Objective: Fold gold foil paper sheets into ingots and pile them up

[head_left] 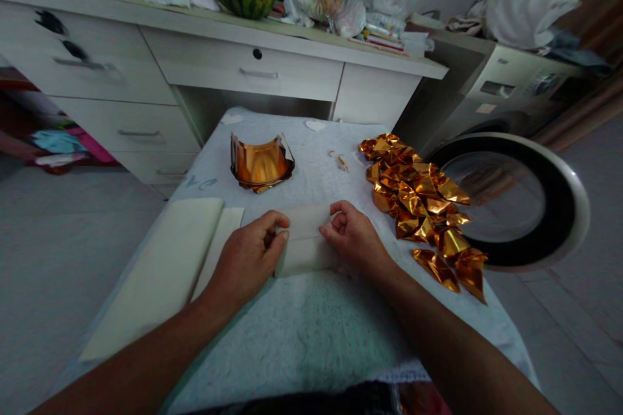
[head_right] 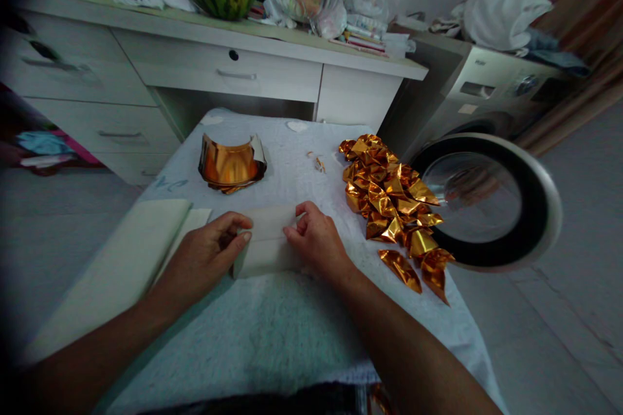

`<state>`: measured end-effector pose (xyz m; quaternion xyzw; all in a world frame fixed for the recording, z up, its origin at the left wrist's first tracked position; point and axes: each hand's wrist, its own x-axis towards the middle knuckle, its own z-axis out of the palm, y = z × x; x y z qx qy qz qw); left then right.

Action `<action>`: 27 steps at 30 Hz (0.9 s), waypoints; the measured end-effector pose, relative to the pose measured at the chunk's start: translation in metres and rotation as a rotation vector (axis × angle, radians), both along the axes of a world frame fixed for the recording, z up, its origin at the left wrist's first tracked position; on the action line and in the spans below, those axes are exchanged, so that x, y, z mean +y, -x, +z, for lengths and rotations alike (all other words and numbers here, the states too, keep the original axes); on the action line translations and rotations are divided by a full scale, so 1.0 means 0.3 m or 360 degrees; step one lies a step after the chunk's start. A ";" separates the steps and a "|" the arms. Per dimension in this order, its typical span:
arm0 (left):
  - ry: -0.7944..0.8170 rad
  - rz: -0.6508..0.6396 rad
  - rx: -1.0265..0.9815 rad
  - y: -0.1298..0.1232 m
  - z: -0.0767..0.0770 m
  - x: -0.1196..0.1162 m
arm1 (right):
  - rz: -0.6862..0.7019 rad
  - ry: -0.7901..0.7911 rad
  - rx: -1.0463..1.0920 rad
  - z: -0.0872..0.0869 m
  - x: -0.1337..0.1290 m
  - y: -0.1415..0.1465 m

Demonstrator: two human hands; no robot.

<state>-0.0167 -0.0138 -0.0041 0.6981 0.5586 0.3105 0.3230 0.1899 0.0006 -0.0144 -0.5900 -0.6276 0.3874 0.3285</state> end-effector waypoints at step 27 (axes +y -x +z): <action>-0.0587 -0.0650 0.0865 -0.008 -0.088 -0.022 | 0.0748 -0.0626 -0.0884 0.012 -0.017 0.001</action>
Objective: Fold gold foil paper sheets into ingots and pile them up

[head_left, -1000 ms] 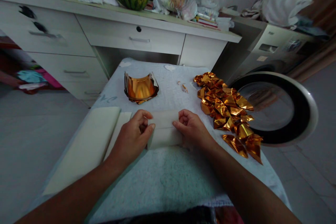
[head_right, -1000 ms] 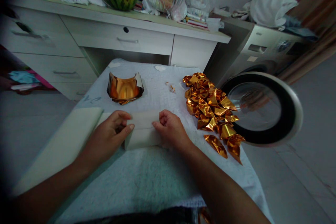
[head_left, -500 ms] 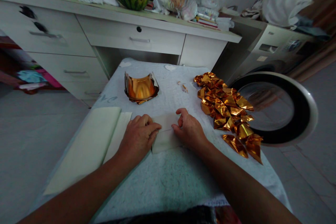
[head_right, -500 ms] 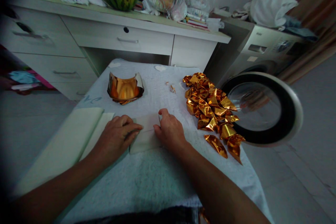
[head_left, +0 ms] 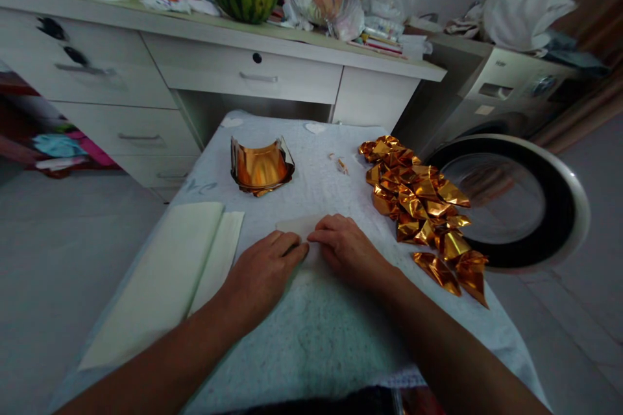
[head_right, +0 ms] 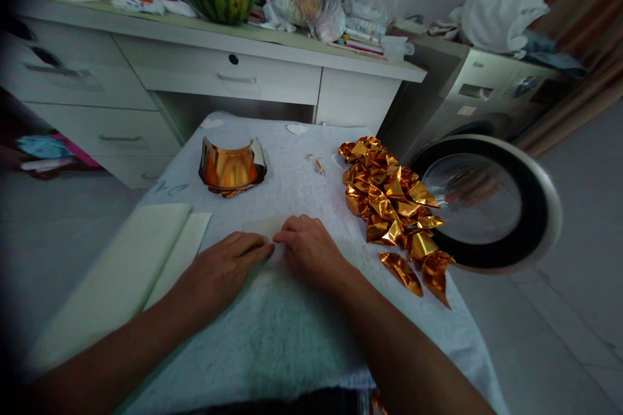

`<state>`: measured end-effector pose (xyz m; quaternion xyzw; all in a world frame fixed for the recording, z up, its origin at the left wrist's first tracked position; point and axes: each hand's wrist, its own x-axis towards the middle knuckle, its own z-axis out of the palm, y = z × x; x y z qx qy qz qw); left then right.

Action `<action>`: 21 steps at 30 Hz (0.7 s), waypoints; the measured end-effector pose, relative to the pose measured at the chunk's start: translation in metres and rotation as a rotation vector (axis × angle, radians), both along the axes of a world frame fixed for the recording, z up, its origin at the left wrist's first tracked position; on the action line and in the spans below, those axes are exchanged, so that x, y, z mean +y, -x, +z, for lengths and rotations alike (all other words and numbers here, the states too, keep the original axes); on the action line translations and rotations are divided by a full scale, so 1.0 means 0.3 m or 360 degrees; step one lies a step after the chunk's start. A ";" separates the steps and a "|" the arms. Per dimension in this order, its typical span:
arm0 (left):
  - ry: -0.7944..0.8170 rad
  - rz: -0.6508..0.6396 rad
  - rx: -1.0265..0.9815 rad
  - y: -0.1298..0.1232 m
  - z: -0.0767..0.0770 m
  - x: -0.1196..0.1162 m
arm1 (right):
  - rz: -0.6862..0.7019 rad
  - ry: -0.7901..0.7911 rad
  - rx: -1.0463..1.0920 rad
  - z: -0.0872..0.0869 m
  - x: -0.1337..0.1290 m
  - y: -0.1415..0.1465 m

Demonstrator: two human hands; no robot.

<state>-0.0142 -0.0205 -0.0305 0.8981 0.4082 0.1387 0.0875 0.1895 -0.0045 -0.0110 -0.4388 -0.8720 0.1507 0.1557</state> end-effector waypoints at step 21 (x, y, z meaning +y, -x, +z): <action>-0.0100 -0.0132 -0.0102 0.027 0.004 0.021 | 0.0169 0.0267 0.0005 0.073 -0.023 -0.052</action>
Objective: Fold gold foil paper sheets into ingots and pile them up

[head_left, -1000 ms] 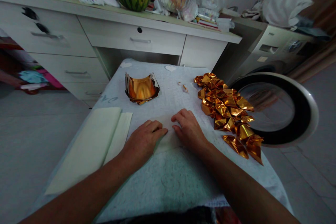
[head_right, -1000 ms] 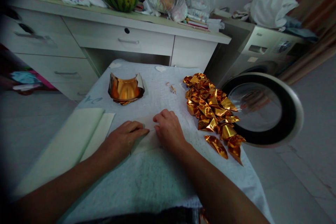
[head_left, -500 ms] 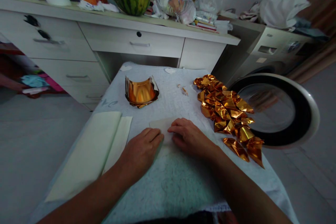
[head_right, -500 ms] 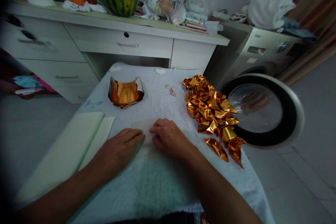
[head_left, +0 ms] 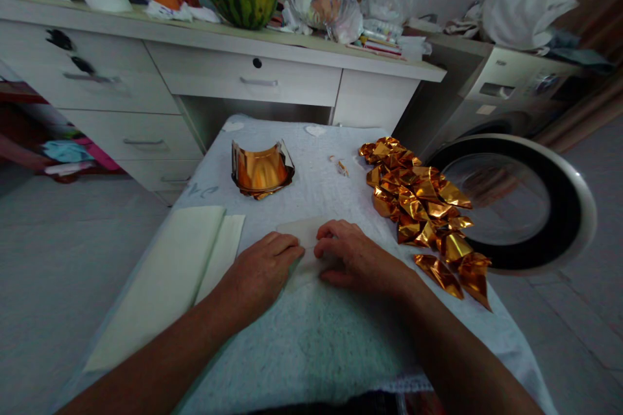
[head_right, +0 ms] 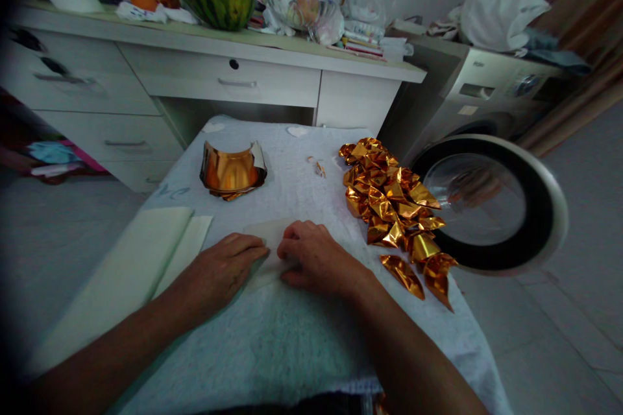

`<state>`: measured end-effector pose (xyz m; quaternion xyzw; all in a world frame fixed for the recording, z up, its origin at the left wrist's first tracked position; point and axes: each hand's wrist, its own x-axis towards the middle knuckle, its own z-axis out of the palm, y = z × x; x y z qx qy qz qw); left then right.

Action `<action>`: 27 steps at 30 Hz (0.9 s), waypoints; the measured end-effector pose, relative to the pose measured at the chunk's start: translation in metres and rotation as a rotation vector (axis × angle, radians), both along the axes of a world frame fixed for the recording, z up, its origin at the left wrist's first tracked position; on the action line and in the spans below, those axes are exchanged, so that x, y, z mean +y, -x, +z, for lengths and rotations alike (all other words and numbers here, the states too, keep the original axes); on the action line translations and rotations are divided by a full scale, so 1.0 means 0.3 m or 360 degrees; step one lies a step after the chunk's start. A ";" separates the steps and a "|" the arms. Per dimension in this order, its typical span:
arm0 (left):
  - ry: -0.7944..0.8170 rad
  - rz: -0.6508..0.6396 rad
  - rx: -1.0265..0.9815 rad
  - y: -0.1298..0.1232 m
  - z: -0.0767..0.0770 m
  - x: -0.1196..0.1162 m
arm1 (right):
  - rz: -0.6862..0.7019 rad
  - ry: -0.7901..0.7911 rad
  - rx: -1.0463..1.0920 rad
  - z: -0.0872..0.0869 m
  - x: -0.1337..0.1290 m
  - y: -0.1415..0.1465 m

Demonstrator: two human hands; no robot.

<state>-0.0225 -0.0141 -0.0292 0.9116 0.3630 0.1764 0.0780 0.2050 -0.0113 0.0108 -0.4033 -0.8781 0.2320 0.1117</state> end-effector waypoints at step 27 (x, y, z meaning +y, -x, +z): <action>0.0294 0.0220 -0.0081 -0.003 0.035 0.013 | -0.0189 -0.0099 0.0315 -0.033 0.025 0.019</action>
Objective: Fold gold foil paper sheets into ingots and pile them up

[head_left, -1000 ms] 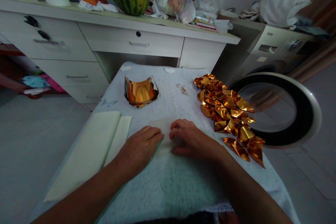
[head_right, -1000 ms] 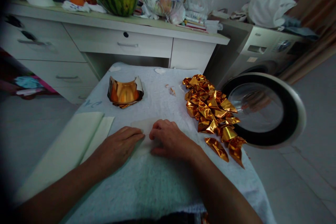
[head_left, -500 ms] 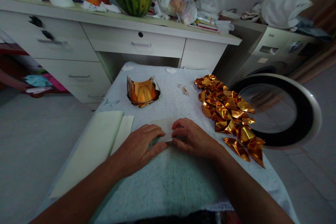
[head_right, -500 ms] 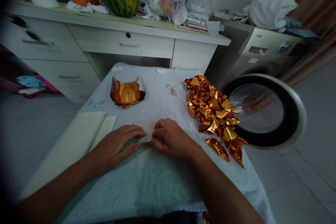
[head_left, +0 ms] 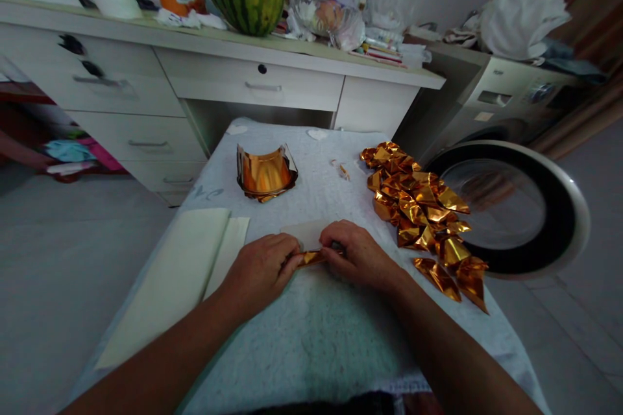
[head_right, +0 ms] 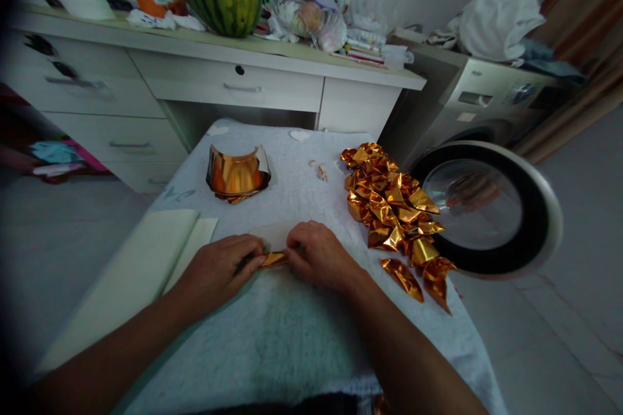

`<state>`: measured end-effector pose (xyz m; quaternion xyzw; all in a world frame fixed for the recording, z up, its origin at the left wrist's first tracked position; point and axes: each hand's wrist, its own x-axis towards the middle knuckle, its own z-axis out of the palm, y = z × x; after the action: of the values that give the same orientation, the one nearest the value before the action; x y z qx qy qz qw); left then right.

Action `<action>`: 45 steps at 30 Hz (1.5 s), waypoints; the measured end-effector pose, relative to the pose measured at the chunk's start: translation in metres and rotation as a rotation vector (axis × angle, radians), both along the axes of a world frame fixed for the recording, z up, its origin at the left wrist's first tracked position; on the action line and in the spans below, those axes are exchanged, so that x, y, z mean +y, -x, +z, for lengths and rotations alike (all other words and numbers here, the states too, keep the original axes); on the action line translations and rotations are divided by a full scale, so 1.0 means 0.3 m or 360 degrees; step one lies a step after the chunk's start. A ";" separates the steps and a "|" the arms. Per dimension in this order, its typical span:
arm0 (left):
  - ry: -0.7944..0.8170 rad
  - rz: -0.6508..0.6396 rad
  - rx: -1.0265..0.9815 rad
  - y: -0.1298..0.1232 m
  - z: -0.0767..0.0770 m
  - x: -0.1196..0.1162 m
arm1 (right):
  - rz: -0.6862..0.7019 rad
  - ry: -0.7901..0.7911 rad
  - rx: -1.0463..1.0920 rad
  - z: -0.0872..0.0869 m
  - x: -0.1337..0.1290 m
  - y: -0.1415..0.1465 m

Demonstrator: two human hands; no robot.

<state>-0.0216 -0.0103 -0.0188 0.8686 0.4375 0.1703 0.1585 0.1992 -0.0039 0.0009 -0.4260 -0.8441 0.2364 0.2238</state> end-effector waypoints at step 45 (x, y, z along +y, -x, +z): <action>-0.0019 0.0468 -0.0198 -0.006 -0.017 0.008 | -0.0250 -0.0083 -0.0028 -0.053 0.019 0.045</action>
<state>-0.0199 -0.0079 -0.0238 0.7839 0.5484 0.2476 0.1534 0.1856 0.0018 -0.0149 -0.4869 -0.8160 0.1923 0.2452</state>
